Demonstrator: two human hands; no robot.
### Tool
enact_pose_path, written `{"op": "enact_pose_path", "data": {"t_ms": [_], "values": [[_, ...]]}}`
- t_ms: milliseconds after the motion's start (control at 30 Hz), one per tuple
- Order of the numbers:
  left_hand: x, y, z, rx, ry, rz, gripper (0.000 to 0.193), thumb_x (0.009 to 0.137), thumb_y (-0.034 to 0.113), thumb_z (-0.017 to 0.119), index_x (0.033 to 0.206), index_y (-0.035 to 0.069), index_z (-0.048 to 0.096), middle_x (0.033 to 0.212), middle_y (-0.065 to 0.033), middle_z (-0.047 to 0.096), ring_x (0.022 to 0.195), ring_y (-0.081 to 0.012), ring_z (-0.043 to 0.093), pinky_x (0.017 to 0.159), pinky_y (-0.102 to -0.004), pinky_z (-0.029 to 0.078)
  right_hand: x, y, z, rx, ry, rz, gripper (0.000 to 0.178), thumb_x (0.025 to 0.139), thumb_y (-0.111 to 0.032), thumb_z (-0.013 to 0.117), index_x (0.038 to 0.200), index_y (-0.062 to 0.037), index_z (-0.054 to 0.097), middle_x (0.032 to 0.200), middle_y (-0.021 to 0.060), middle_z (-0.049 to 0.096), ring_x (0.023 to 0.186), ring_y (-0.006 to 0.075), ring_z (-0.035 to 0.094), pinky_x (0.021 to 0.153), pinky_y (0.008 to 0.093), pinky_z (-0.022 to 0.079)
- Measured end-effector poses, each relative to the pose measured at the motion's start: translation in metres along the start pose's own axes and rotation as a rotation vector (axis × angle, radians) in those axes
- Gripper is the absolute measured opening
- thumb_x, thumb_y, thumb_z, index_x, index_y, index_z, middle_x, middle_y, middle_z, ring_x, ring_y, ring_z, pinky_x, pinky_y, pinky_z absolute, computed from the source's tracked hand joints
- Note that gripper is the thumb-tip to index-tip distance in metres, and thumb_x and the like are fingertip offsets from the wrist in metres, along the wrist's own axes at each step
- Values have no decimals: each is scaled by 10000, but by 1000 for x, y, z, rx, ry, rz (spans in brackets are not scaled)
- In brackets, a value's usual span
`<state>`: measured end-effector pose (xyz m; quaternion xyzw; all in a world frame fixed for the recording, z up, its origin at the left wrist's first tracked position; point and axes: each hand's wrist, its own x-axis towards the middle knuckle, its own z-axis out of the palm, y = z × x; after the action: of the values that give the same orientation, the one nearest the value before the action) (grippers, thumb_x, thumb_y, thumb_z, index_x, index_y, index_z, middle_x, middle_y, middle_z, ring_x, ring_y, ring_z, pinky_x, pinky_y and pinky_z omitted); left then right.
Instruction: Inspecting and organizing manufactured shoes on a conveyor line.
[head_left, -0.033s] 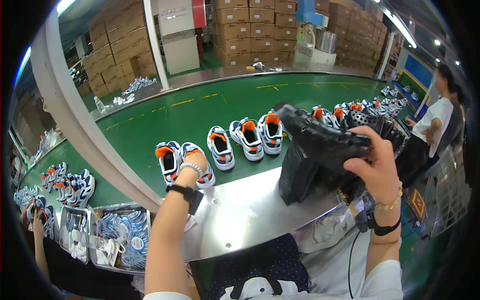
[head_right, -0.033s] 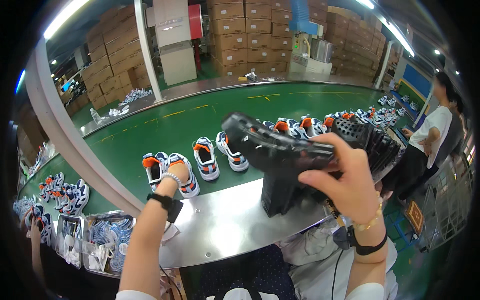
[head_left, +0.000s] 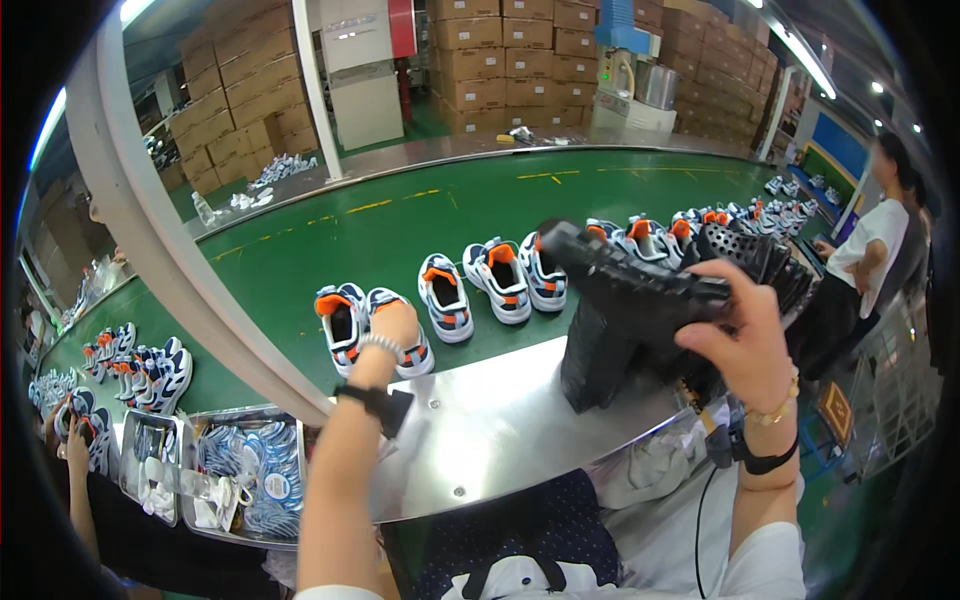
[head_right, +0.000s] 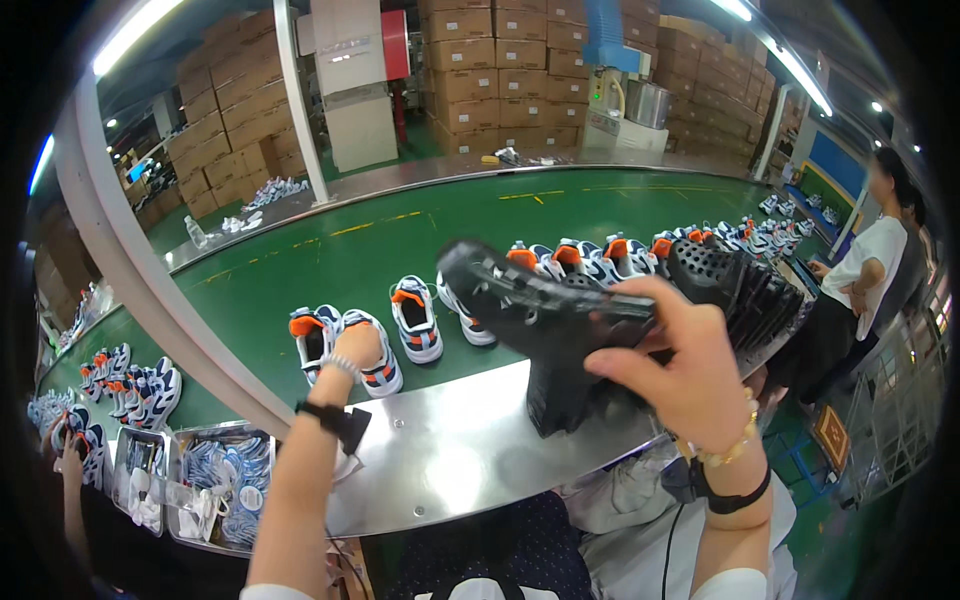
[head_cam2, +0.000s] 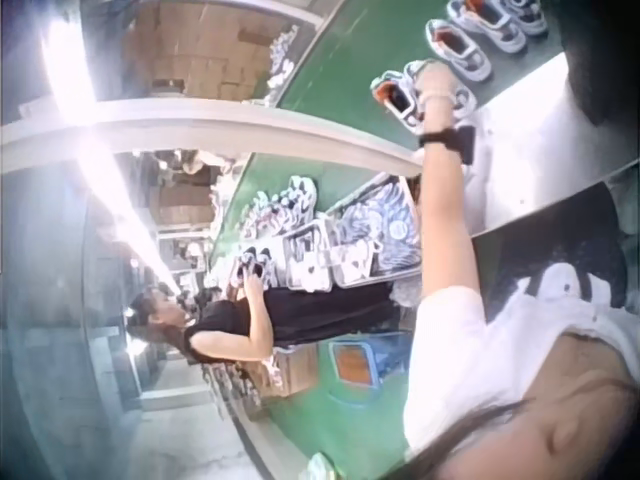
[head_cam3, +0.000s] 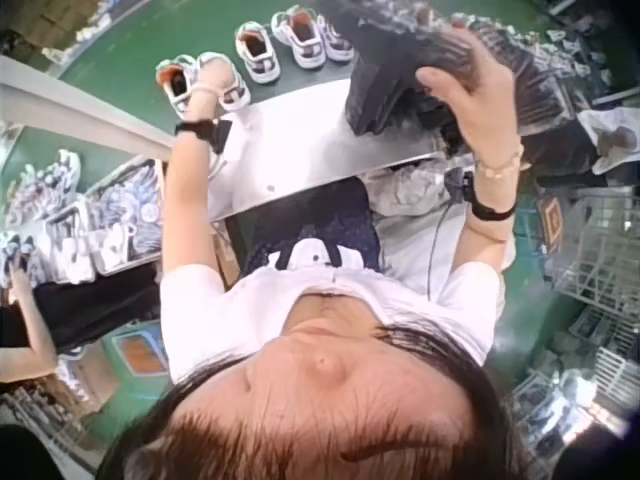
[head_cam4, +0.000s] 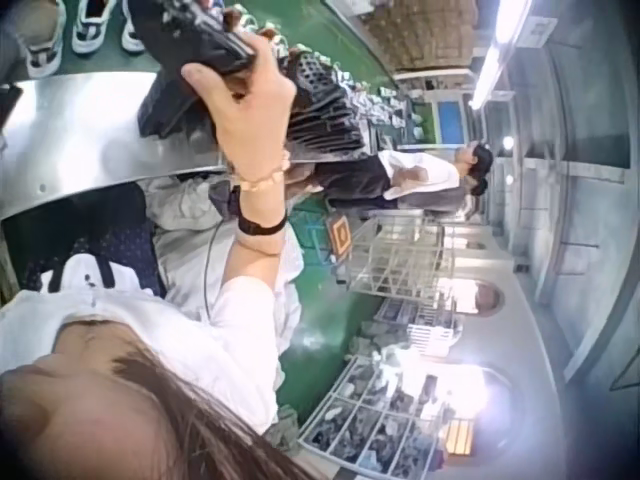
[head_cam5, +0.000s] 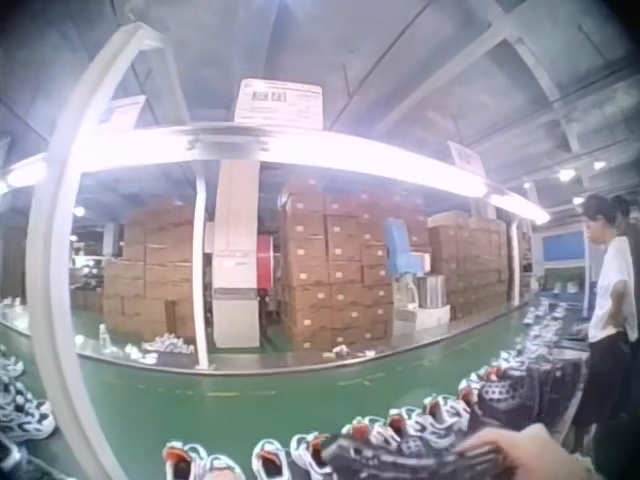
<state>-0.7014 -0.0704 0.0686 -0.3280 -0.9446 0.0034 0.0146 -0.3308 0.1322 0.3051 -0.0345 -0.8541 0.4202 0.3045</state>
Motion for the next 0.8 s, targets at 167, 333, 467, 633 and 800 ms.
{"op": "enact_pose_path", "data": {"t_ms": [167,333,467,633,800], "values": [[-88,21,12,-456,368,-365,301,873,274,579,978,3,656,834,-202,656,812,-367,632,744,-464,482,30,19,86,-257,-370,20,401,809,-299,715,998,30,586,807,165,675,699,272,668,652,339,522],[-98,46,41,-853,594,-415,368,870,291,602,1111,12,594,1109,-197,569,957,-386,584,829,-452,459,100,69,238,-589,-643,11,389,804,-362,675,933,5,662,886,206,670,875,335,652,757,412,519],[-99,47,50,-828,557,-358,461,831,227,623,1238,59,486,1349,-260,417,1173,-418,480,939,-438,427,134,107,325,-712,-601,-66,351,762,-346,702,896,-22,700,916,186,682,867,324,665,773,400,530],[-99,39,60,-858,640,-348,441,779,94,633,1190,28,485,1254,-223,488,1063,-409,541,872,-429,461,122,149,402,-916,-540,-86,137,723,-146,691,833,-68,719,870,124,700,835,267,691,695,347,555],[-95,39,59,-880,701,-369,386,802,68,628,1158,23,486,1196,-206,514,1011,-399,556,837,-438,456,135,160,428,-799,-470,108,211,712,-243,701,801,-51,705,842,157,686,823,301,675,721,384,549]]}}
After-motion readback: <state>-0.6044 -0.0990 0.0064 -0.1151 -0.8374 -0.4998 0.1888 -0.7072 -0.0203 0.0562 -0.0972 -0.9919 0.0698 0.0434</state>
